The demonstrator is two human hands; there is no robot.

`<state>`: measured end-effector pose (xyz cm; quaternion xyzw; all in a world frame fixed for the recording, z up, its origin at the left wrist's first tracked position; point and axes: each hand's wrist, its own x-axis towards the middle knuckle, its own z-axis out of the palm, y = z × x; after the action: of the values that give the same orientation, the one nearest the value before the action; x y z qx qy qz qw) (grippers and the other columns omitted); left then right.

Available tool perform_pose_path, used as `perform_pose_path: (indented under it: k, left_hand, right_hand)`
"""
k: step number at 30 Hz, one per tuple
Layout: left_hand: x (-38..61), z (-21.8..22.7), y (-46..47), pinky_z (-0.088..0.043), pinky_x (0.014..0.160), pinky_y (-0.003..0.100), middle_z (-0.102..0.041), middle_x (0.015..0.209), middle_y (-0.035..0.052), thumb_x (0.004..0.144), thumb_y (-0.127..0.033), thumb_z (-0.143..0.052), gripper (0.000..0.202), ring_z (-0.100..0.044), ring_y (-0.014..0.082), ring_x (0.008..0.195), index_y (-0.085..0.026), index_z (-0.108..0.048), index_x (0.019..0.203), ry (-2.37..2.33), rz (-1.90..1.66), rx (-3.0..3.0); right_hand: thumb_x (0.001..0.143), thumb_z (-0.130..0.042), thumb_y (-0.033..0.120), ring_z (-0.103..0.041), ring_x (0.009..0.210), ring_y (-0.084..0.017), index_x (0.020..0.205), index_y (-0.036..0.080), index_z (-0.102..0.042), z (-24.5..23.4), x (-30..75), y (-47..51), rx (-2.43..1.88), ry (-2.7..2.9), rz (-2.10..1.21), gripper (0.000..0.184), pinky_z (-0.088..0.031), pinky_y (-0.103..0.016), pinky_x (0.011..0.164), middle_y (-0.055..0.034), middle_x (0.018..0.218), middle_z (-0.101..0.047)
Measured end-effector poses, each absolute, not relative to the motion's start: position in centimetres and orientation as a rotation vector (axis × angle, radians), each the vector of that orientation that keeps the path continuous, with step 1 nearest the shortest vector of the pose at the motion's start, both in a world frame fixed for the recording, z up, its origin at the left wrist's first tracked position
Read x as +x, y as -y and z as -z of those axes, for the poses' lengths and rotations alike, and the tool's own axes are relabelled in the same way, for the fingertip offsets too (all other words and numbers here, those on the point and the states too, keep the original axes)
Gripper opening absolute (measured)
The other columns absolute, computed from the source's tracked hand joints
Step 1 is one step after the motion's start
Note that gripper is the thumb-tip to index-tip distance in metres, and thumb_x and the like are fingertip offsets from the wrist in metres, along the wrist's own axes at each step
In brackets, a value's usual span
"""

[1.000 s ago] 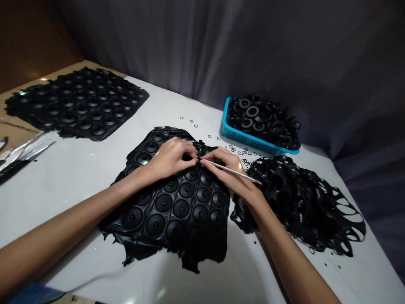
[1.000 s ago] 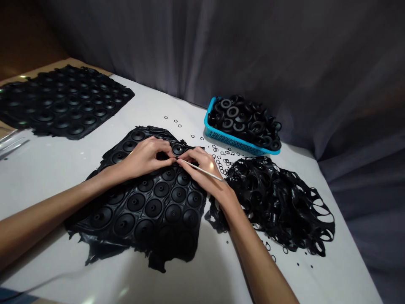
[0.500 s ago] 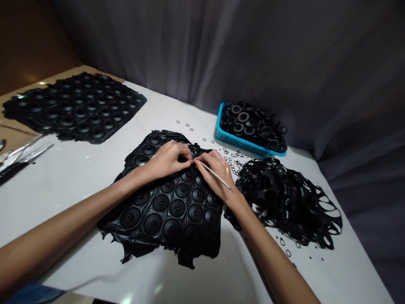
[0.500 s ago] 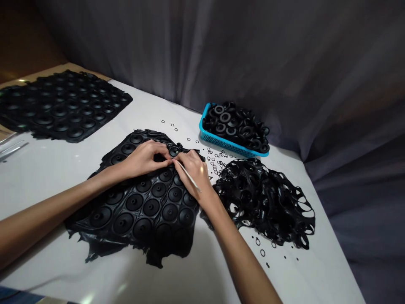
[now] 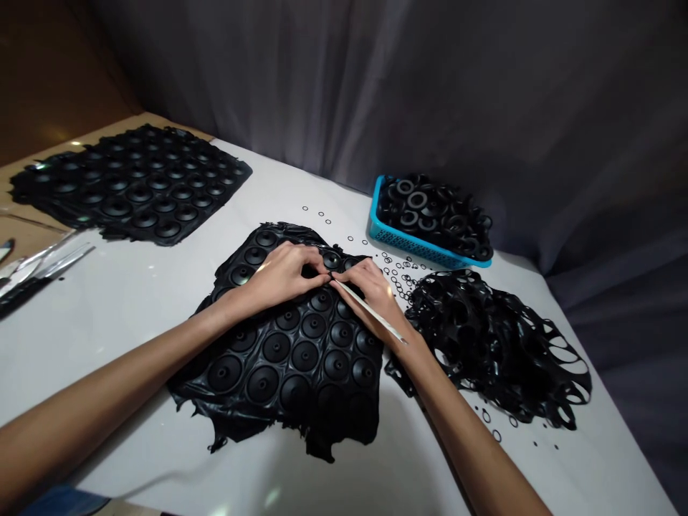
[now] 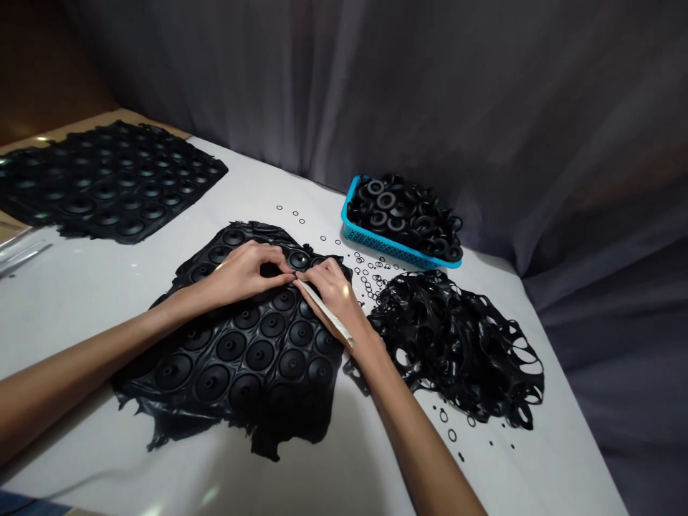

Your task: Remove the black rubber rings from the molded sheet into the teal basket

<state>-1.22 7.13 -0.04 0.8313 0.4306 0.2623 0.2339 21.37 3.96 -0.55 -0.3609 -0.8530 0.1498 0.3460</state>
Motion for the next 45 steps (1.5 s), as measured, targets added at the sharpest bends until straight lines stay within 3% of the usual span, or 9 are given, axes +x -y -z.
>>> perform_pose_path:
  k: [7,14,24,30,37,45]
  left_hand:
    - [-1.2,-0.2,-6.6,-0.034,0.093,0.037,-0.074,0.094,-0.0011,0.102,-0.032,-0.066,0.018,-0.066,0.0210,0.095,-0.020,-0.069,0.090,-1.136,-0.746,2.399]
    - [-0.8,0.0,-6.7,-0.032,0.086,0.035,-0.070,0.086,-0.0018,0.101,-0.027,-0.064,0.020,-0.063,0.0190,0.086,-0.019,-0.067,0.083,-1.134,-0.775,2.430]
    - [-1.3,0.5,-7.6,-0.036,0.086,0.035,-0.069,0.083,-0.0010,0.099,-0.022,-0.065,0.015,-0.062,0.0189,0.084,-0.018,-0.067,0.084,-0.964,-0.809,2.406]
    - [-1.5,0.3,-7.7,-0.037,0.086,0.034,-0.070,0.086,-0.0003,0.100,-0.024,-0.065,0.016,-0.062,0.0179,0.082,-0.018,-0.069,0.086,-0.956,-0.776,2.415]
    - [-1.7,0.3,-7.9,-0.037,0.088,0.034,-0.070,0.087,-0.0008,0.101,-0.031,-0.067,0.019,-0.063,0.0183,0.083,-0.018,-0.069,0.087,-0.957,-0.752,2.426]
    - [-1.3,0.1,-7.9,-0.037,0.090,0.036,-0.071,0.089,0.0015,0.102,-0.034,-0.065,0.021,-0.063,0.0194,0.085,-0.018,-0.068,0.088,-0.997,-0.702,2.428]
  right_hand:
    - [0.102,-0.066,0.021,-0.061,0.085,-0.023,0.107,0.023,-0.075,0.8,21.2,-4.0,-0.912,2.140,-0.313,0.010,-0.054,-0.039,0.073,-0.0048,0.087,-0.073]
    - [0.102,-0.067,0.020,-0.059,0.082,-0.023,0.108,0.023,-0.076,1.0,21.1,-3.8,-0.913,2.119,-0.286,0.011,-0.054,-0.040,0.071,-0.0044,0.085,-0.074]
    - [0.105,-0.062,0.028,-0.059,0.086,-0.024,0.103,0.024,-0.075,0.6,20.6,-3.4,-1.035,2.139,-0.324,0.014,-0.052,-0.040,0.076,-0.0046,0.087,-0.072]
    - [0.107,-0.058,0.035,-0.059,0.101,-0.027,0.121,0.024,-0.069,0.1,20.7,-3.3,-1.178,2.186,-0.404,0.021,-0.053,-0.043,0.087,-0.0071,0.101,-0.072]
    - [0.111,-0.044,0.027,-0.058,0.099,-0.027,0.111,0.022,-0.065,0.3,20.4,-4.0,-1.097,2.335,-0.252,0.022,-0.052,-0.042,0.084,-0.0094,0.099,-0.069]
    - [0.107,-0.048,0.020,-0.059,0.094,-0.027,0.097,0.021,-0.063,1.1,19.2,-3.8,-1.205,2.145,-0.210,0.019,-0.051,-0.041,0.088,-0.0088,0.095,-0.072]
